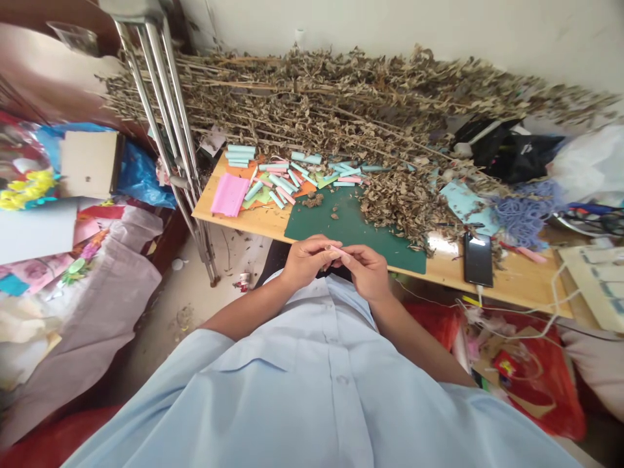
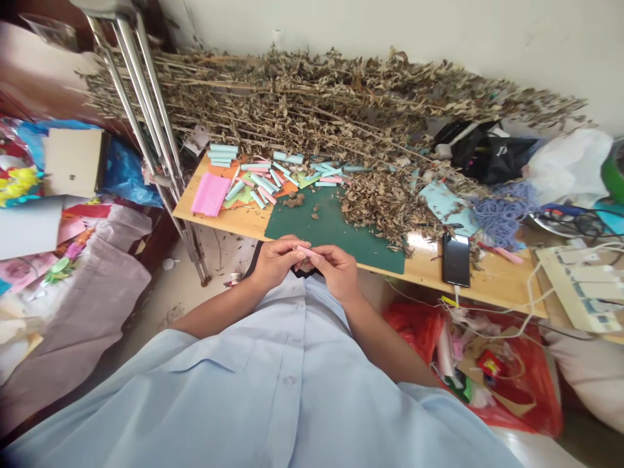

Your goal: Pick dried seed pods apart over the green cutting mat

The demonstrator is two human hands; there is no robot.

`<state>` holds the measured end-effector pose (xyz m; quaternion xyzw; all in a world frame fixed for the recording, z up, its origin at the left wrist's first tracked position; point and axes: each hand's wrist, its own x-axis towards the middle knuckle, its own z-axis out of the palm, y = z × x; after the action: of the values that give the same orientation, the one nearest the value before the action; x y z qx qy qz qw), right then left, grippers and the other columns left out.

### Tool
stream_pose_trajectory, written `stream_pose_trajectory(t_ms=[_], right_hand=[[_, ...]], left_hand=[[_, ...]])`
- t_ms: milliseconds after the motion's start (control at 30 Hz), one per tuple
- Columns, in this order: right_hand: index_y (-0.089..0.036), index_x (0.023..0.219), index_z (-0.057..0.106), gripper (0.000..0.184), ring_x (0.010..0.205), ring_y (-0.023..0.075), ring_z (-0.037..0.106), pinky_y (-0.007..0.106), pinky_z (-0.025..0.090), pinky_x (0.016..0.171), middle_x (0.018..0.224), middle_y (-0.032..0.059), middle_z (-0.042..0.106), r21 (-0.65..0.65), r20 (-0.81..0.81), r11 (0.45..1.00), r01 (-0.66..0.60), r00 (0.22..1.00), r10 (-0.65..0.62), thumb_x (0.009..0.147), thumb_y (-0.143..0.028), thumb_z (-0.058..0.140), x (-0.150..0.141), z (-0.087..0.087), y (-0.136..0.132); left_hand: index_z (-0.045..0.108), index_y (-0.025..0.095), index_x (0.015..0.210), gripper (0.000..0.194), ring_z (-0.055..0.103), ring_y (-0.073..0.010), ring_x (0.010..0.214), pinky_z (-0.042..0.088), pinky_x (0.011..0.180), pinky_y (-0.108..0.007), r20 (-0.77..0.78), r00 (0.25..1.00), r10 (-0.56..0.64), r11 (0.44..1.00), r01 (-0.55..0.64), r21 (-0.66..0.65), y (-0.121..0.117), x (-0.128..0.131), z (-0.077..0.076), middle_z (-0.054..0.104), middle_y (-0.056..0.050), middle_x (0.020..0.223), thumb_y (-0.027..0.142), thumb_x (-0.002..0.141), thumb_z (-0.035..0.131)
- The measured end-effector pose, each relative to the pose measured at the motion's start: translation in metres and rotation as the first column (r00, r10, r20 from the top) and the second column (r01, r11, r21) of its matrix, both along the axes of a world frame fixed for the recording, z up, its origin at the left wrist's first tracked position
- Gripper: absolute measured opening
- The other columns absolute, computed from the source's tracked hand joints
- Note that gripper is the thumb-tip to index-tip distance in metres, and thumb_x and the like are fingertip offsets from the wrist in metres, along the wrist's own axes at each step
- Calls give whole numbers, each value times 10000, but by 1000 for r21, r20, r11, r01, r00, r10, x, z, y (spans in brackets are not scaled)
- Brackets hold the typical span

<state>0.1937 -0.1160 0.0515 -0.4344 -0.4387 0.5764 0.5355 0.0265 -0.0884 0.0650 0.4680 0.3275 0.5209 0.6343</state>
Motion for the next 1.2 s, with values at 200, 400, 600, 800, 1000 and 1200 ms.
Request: stream_pose_trajectory(t_ms=[200,400,600,800,1000,1200], right_hand=[[-249,948,754,239,681,193,734,348,620,683,782,11,779,-43,-3,999,-3,1000,3,814,-431,829,2,-4,1],[-251,937,733,327,669,197,721,364,621,671,756,6,763,-65,26,998,20,1000,-18,784,-526,821,0,-8,1],[-259,950,727,307,701,209,736,393,632,714,782,7,771,-73,-4,997,-2,1000,2,793,-505,822,1,-9,-1],[-272,956,732,289,714,214,745,408,634,728,798,3,780,-43,22,999,-20,1000,21,810,-508,812,2,-8,-2],[-265,956,763,225,749,203,743,385,621,765,818,8,786,-20,108,999,30,994,-28,812,-425,826,7,-4,-2],[-259,940,765,221,722,193,716,354,600,729,799,11,771,23,215,994,108,970,-110,810,-430,818,4,3,-1]], left_hand=[[815,182,987,291,577,-59,557,476,524,-198,-45,999,-26,1000,27,14,-1,-1,7,625,-6,800,393,789,846],[813,188,996,316,579,-54,559,491,532,-196,-31,999,-24,999,24,-22,-1,0,11,641,-13,844,417,782,846],[798,175,1075,370,547,-63,522,437,485,-199,119,986,-118,989,128,-80,-3,-2,4,662,-13,735,435,812,823],[788,114,1009,390,524,-79,410,365,381,-197,150,974,-171,952,203,-231,-2,-5,7,662,-21,606,471,853,775],[767,107,926,411,513,-86,378,359,353,-200,183,970,-158,908,215,-360,0,-4,13,654,-14,566,482,773,842],[754,121,1014,504,565,-94,424,377,380,-197,264,946,-187,904,271,-331,1,-5,10,680,-25,629,564,781,811]])
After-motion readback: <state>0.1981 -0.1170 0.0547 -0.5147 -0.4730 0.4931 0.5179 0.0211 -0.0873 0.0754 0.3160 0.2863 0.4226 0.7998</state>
